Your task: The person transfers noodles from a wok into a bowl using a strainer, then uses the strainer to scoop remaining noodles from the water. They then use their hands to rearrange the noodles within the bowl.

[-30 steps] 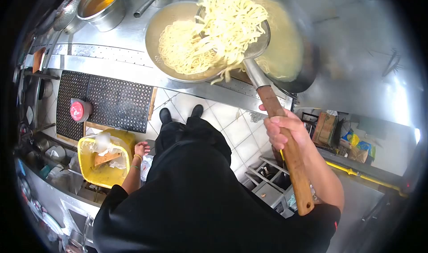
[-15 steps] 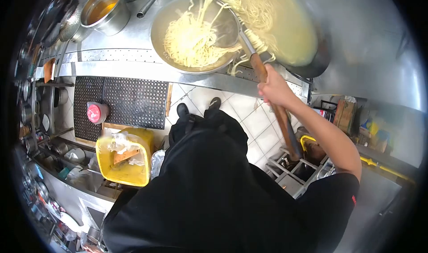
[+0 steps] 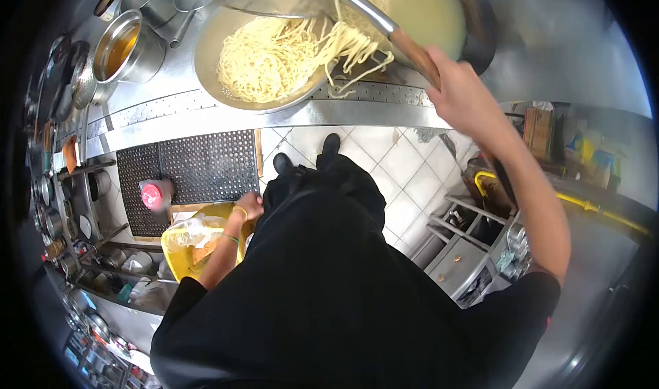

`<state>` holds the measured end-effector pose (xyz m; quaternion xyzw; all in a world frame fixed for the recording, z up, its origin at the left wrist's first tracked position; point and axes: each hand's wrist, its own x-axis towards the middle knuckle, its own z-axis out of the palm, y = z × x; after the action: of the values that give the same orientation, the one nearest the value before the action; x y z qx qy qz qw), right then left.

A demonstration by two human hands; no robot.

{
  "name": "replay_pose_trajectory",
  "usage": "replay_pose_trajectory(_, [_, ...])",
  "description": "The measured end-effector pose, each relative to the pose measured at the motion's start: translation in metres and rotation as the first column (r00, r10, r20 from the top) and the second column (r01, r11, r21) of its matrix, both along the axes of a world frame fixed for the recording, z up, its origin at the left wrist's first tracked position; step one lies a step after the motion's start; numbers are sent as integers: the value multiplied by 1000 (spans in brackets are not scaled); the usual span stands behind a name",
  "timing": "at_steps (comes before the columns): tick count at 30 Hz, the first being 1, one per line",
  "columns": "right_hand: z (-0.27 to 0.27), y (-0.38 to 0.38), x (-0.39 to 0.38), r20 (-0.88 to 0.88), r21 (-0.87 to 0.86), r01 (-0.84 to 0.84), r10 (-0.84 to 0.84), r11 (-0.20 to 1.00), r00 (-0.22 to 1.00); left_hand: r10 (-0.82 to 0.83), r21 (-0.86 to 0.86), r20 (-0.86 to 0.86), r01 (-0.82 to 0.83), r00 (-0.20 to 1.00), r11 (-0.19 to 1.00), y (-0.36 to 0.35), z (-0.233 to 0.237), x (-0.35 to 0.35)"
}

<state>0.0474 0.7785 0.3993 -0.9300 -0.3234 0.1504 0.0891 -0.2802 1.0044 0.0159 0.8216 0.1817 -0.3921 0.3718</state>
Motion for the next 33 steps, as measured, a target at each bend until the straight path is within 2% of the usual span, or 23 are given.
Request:
replay_pose_trajectory(1, [3,6,5,33,39,-89,88,995,996,56,33,170,-62,984,998,0,-17,16])
replay_pose_trajectory(2, [5,14,10,33,47,-82,80,996,996,87,-89,278,-65,957,994,-1,16,48])
replay_pose_trajectory(3, [6,23,14,14,8,-114,114,993,993,55,-133,326,-12,944,991,-9,60,80])
replay_pose_trajectory(4, [7,31,18,-1,-30,-151,151,988,988,165,-266,437,-48,884,963,-23,55,91])
replay_pose_trajectory(5, [9,40,22,7,-23,-152,152,988,988,233,-430,441,-24,867,903,-35,40,104])
replay_pose_trajectory(6, [10,49,25,-46,-67,-168,165,983,985,224,-497,386,-3,895,868,-45,52,117])
replay_pose_trajectory(8, [12,53,27,-98,-106,-188,177,977,979,157,-492,410,73,898,868,-61,76,131])
replay_pose_trajectory(10, [14,46,29,95,-173,-258,277,950,956,185,-538,405,70,895,840,-72,76,135])
replay_pose_trajectory(12, [28,35,27,72,-134,-197,207,971,976,219,-600,353,40,910,799,-84,71,139])
replay_pose_trajectory(13, [33,27,30,54,-90,-136,142,987,988,333,-797,194,-50,923,601,-88,68,145])
replay_pose_trajectory(14, [29,10,38,153,-29,-188,190,982,970,402,-924,10,-145,916,354,-93,64,151])
replay_pose_trajectory(15, [34,3,38,149,-31,-194,196,981,969,442,-948,-221,-298,870,114,-94,74,162])
replay_pose_trajectory(17, [45,-9,36,53,144,-19,11,989,999,462,-882,-469,-375,753,-285,-103,66,188])
replay_pose_trajectory(18, [39,-26,46,78,183,21,-36,983,996,467,-881,-472,-376,748,-288,-110,67,203])
replay_pose_trajectory(19, [39,-36,52,78,184,13,-28,983,997,477,-821,-562,-385,675,-423,-117,70,221])
replay_pose_trajectory(20, [40,-45,56,-34,249,173,-170,953,985,471,-748,-646,-374,601,-549,-123,72,241])
replay_pose_trajectory(21, [39,-56,63,-157,293,333,-299,896,941,478,-750,-644,-368,598,-550,-130,71,259])
replay_pose_trajectory(23, [27,-85,88,-188,355,341,-291,870,938,357,-540,-784,-274,508,-796,-142,68,290])
replay_pose_trajectory(24, [20,-101,103,-220,412,357,-289,838,932,368,-541,-785,-264,498,-798,-146,65,303])
replay_pose_trajectory(27, [2,-145,145,-325,337,394,-287,855,901,427,-452,-883,-108,197,-885,-158,61,333])
replay_pose_trajectory(28, [-3,-156,157,-340,341,377,-261,861,903,435,-450,-884,-55,170,-892,-157,63,339])
replay_pose_trajectory(30, [-14,-175,178,-402,224,446,-335,867,852,452,-455,-883,7,129,-890,-156,74,343])
replay_pose_trajectory(33, [-34,-197,211,-387,173,367,-279,914,879,494,-490,-866,63,76,-869,-171,105,330])
